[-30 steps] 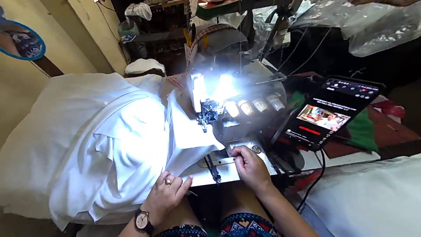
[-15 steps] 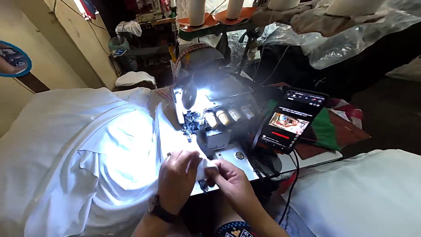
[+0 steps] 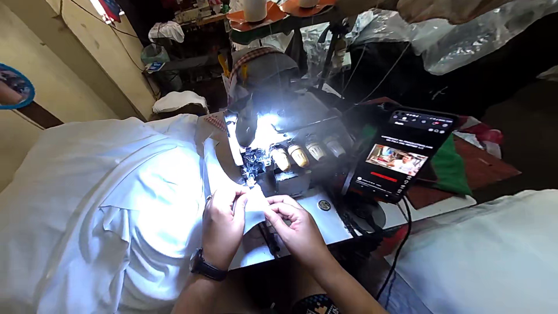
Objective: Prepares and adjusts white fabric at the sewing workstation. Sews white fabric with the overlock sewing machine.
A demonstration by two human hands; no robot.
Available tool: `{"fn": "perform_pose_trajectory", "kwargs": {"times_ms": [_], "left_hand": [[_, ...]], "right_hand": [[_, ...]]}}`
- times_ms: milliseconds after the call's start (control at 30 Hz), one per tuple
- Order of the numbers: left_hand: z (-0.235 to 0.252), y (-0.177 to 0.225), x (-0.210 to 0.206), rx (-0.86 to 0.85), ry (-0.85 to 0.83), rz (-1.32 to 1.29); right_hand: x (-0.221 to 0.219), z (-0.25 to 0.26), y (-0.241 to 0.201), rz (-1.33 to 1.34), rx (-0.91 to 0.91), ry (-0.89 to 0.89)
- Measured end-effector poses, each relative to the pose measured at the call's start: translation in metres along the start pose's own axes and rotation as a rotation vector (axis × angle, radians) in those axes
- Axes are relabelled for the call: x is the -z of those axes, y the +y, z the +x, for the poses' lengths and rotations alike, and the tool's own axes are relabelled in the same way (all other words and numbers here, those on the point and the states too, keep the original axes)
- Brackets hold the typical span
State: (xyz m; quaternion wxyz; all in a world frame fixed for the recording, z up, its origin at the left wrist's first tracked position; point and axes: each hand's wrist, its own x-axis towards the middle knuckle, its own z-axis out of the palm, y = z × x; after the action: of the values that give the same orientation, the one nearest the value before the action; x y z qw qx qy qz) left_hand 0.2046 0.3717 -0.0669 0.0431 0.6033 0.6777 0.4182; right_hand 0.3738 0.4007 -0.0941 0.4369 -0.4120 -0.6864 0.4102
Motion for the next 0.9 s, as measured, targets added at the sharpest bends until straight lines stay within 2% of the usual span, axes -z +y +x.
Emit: {"fn": "perform_pose_trajectory", "kwargs": {"times_ms": [133, 233, 300, 400, 567, 700, 800, 900], "left_hand": [[0.007, 0.008, -0.002, 0.051, -0.022, 0.051], [0.0, 0.015, -0.008, -0.149, 0.04, 0.238], [-0.009, 0.027, -0.01, -0.255, 0.081, 0.407], [-0.023, 0.04, -0.018, -0.214, 0.09, 0.549], [-0.026, 0.025, -0.022, -0.19, 0.159, 0.348], [-0.021, 0.014, -0.013, -0.215, 0.118, 0.308], [-0.007, 0.007, -0.007, -0.197, 0.023, 0.303], [0.026, 0.004, 0.002, -0.039, -0.154, 0.214]], "right_hand": [[0.001, 0.003, 0.0, 0.026, -0.05, 0.043], [-0.002, -0.004, -0.003, 0.131, -0.155, 0.051], [-0.005, -0.01, -0.004, 0.203, -0.16, 0.052], [-0.009, -0.015, -0.005, 0.247, -0.113, 0.051], [-0.009, 0.0, -0.001, 0.174, 0.071, 0.052], [-0.01, 0.005, 0.004, -0.016, 0.197, 0.066], [-0.012, 0.009, 0.002, -0.116, 0.244, 0.105], [-0.012, 0.014, -0.001, -0.178, 0.255, 0.113]]}}
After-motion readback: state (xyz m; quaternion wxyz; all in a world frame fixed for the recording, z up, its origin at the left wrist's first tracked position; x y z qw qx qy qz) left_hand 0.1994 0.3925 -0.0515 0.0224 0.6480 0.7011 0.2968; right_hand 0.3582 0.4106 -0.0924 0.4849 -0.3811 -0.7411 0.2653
